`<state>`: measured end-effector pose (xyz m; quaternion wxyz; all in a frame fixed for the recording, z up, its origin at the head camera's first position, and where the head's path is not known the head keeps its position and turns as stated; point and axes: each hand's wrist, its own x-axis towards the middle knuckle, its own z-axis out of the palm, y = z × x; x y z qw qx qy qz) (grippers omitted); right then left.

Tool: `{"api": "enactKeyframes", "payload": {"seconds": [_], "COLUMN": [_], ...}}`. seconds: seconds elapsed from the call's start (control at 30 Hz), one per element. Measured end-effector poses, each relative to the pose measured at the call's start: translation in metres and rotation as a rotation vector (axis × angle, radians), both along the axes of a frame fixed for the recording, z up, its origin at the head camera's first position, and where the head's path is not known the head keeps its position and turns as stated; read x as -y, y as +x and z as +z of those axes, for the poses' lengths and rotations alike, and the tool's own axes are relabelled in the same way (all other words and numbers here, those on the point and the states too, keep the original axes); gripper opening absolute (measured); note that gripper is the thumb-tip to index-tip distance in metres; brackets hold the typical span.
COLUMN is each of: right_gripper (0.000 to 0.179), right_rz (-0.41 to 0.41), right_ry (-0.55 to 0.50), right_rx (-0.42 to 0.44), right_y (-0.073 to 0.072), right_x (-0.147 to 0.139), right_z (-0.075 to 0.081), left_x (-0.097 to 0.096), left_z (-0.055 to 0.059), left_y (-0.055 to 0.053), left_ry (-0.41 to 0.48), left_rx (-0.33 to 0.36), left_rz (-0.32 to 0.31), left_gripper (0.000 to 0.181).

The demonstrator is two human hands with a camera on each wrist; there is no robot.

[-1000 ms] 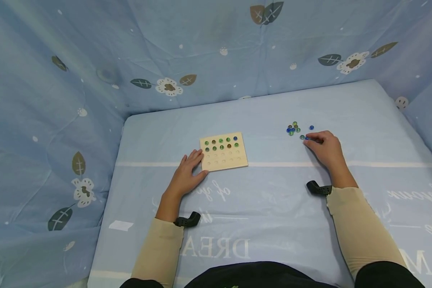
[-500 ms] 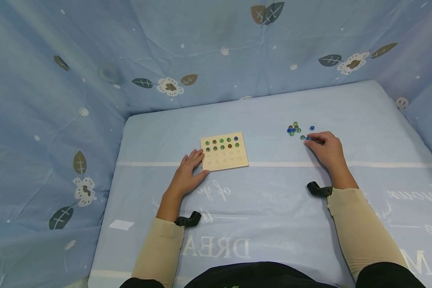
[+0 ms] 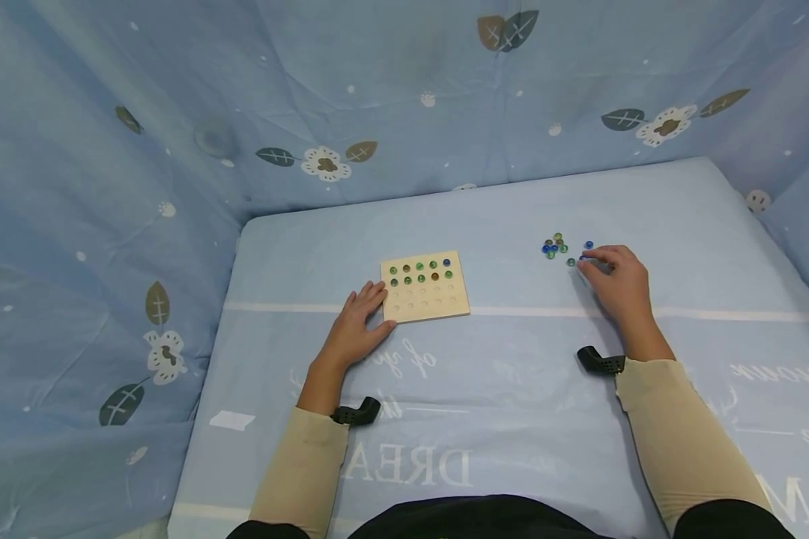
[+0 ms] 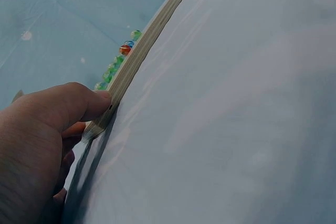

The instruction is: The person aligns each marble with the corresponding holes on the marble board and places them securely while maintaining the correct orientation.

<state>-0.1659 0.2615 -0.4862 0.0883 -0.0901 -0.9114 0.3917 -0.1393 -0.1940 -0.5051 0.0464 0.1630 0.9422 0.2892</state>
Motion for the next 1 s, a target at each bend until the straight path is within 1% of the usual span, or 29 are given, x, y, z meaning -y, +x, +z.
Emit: {"api": "enactKeyframes", "payload": {"seconds": [0.2, 0.47, 0.6, 0.73, 0.83, 1.0], "right_gripper": [0.035, 0.028, 0.027, 0.029, 0.030, 0.029], "right_rz": [0.089, 0.216, 0.259, 0.285, 0.303, 0.342], "right_ry": [0.008, 0.042, 0.039, 0.039, 0.017, -0.064], "right_rx": [-0.105, -0.196, -0.217, -0.212, -0.197, -0.180], "right_y": [-0.003, -0.011, -0.014, -0.018, -0.020, -0.021], "right_x": [0.011, 0.038, 0.059, 0.085, 0.104, 0.132], "right_z": [0.004, 0.004, 0.012, 0.020, 0.024, 0.028], "left_x": [-0.001, -0.001, -0.001, 0.001, 0.001, 0.001], "left_z": [0.000, 0.001, 0.001, 0.002, 0.002, 0.002], "left_y": [0.000, 0.001, 0.001, 0.002, 0.002, 0.000], "left_ry": [-0.009, -0.013, -0.004, 0.004, 0.005, 0.015], "left_rx": [0.009, 0.018, 0.012, 0.009, 0.007, 0.005], "left_rz": [0.010, 0.010, 0.009, 0.011, 0.014, 0.010], "left_gripper": [0.068, 0.068, 0.068, 0.067, 0.067, 0.067]}}
